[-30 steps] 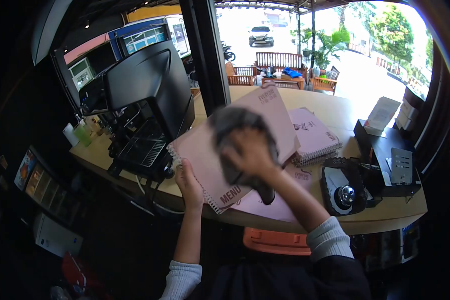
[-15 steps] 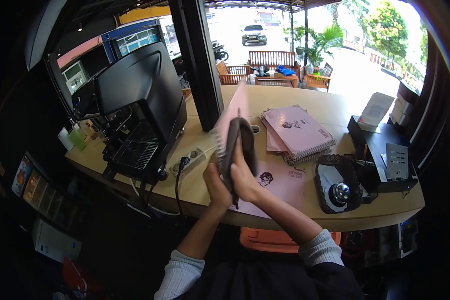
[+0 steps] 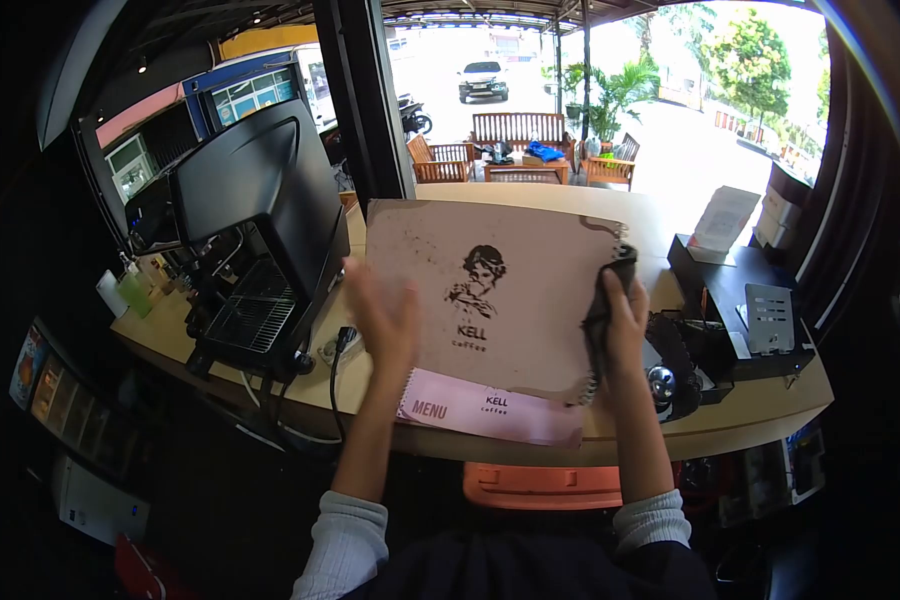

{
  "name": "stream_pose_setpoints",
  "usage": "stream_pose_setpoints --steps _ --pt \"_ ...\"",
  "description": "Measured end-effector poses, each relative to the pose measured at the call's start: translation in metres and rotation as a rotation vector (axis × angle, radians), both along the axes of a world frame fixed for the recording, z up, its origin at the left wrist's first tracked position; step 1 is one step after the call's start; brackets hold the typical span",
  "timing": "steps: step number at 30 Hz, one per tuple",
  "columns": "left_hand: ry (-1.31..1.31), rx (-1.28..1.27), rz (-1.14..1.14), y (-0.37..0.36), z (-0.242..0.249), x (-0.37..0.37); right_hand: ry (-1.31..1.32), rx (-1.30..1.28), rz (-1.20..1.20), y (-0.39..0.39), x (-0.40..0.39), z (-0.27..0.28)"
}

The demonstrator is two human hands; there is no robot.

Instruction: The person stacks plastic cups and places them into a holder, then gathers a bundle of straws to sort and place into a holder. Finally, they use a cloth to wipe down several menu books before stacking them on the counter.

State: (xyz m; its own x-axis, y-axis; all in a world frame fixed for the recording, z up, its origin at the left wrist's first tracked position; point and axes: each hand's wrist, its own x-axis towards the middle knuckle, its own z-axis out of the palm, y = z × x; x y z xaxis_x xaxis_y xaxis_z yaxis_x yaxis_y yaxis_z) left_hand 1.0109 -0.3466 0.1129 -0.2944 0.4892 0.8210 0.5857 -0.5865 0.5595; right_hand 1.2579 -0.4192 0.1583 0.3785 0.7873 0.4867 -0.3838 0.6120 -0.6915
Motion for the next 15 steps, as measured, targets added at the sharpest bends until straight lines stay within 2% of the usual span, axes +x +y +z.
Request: stream_pose_setpoints --steps 1,2,4,5,7,9,11,13,15 --pt "0.007 -0.169 0.13 0.002 0.006 -0.024 0.019 -0.008 0.015 0.001 0.009 0.0" --pt "0.006 -0.172 0.129 0.006 0.01 -0.039 -0.05 -0.023 0.011 0.001 0.02 -0.001" --pt "-0.403 -0.685 -0.668 0.009 0.013 -0.06 -0.118 -0.047 0.015 0.005 0.026 0.0" --pt "-0.411 -0.691 -0.66 0.004 0.009 -0.058 -0.175 -0.086 -0.045 0.006 0.025 0.001" --pt "-0.447 -0.639 -0.923 -0.004 0.0 -0.051 -0.234 -0.124 -0.101 0.014 0.025 0.004" --pt "-0.512 -0.638 -0.97 -0.009 -0.003 -0.054 -0.009 -0.223 -0.528 0.028 0.033 0.008" --pt "-0.584 -0.631 -1.017 -0.018 -0.005 -0.055 0.188 -0.1 -0.467 0.028 0.06 0.015" --pt "-0.774 -0.511 -0.974 -0.033 0.003 -0.049 0.154 0.177 -0.384 0.022 0.059 0.007" --pt "-0.788 -0.456 -0.88 -0.045 0.014 -0.038 0.114 -0.002 -0.176 -0.004 0.003 0.022"
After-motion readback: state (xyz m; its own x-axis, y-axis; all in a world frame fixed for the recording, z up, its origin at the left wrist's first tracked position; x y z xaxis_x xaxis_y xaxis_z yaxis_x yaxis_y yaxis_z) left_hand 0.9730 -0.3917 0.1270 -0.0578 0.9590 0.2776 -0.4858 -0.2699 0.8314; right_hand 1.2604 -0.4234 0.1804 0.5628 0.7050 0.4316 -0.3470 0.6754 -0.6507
